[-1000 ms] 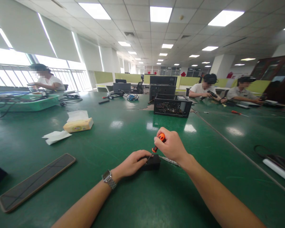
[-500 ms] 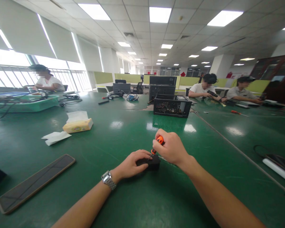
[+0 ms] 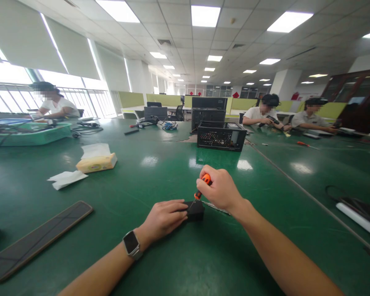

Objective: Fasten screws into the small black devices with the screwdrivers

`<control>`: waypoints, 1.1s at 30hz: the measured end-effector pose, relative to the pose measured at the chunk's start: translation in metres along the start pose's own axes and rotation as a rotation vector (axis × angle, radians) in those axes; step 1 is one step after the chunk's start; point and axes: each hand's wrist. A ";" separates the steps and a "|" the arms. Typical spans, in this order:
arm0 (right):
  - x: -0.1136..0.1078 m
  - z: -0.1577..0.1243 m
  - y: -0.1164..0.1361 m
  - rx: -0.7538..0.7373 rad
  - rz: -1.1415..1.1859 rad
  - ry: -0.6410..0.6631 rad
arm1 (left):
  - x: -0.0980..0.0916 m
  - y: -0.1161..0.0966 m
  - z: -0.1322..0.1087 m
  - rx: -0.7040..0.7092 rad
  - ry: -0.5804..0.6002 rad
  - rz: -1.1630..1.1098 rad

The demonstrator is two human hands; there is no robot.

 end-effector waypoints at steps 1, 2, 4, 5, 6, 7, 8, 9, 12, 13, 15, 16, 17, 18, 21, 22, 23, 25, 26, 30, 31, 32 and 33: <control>0.000 0.000 0.000 -0.005 0.013 0.006 | 0.000 0.000 0.000 0.002 -0.006 -0.007; 0.000 0.000 0.000 -0.010 0.024 0.011 | -0.001 0.000 0.001 0.001 -0.010 -0.014; 0.000 -0.001 0.000 -0.018 0.040 0.018 | -0.002 -0.001 0.003 -0.003 -0.019 -0.033; 0.001 -0.001 0.000 -0.023 0.044 0.020 | -0.002 -0.002 0.004 -0.006 -0.025 -0.045; 0.001 -0.001 0.000 -0.025 0.046 0.021 | -0.003 -0.002 0.005 -0.007 -0.030 -0.058; 0.002 -0.001 -0.001 -0.025 0.047 0.024 | -0.004 -0.002 0.005 -0.007 -0.034 -0.070; 0.003 -0.001 -0.001 -0.025 0.047 0.025 | -0.004 -0.003 0.006 -0.007 -0.036 -0.081; 0.003 -0.001 -0.001 -0.024 0.048 0.026 | -0.005 -0.003 0.006 -0.007 -0.037 -0.090; 0.003 -0.001 -0.002 -0.027 0.071 0.023 | -0.004 -0.002 0.006 -0.006 -0.036 -0.116; 0.003 -0.001 -0.002 -0.028 0.080 0.019 | -0.004 -0.001 0.006 -0.002 -0.038 -0.125; 0.002 0.000 -0.002 -0.028 0.087 0.009 | -0.003 -0.001 0.006 0.017 -0.059 -0.139; 0.002 0.000 -0.003 -0.026 0.083 0.007 | -0.003 -0.001 0.006 0.027 -0.074 -0.142; 0.002 0.001 -0.003 -0.023 0.077 0.007 | -0.002 -0.001 0.006 0.037 -0.089 -0.143; 0.003 0.001 -0.003 -0.022 0.070 0.011 | -0.002 -0.001 0.006 0.043 -0.101 -0.143; 0.003 0.001 -0.003 -0.021 0.040 0.023 | -0.002 -0.002 0.007 0.048 -0.111 -0.140; 0.003 0.001 -0.002 -0.025 0.024 0.027 | -0.002 -0.002 0.008 0.045 -0.111 -0.138; 0.003 0.000 0.000 -0.029 0.006 0.032 | -0.002 -0.002 0.008 0.043 -0.111 -0.137; 0.001 -0.001 0.004 -0.033 -0.032 0.046 | -0.001 -0.002 0.007 0.043 -0.113 -0.137; 0.000 -0.002 0.006 -0.032 -0.047 0.054 | -0.001 -0.002 0.007 0.042 -0.112 -0.138; -0.008 -0.004 0.011 -0.039 -0.013 0.117 | -0.001 -0.001 0.007 0.033 -0.097 -0.148; -0.010 -0.004 0.011 -0.045 0.010 0.144 | -0.002 -0.002 0.007 0.030 -0.094 -0.152; -0.011 -0.004 0.011 -0.049 0.029 0.172 | -0.002 -0.002 0.007 0.029 -0.094 -0.155; -0.013 -0.004 0.011 -0.048 0.038 0.196 | -0.003 -0.002 0.008 0.029 -0.094 -0.159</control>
Point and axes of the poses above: each hand's wrist, its own z-axis towards the middle knuckle, its own x-axis out of the palm, y = z × x, and after that the axes turned 1 degree about -z, right-handed
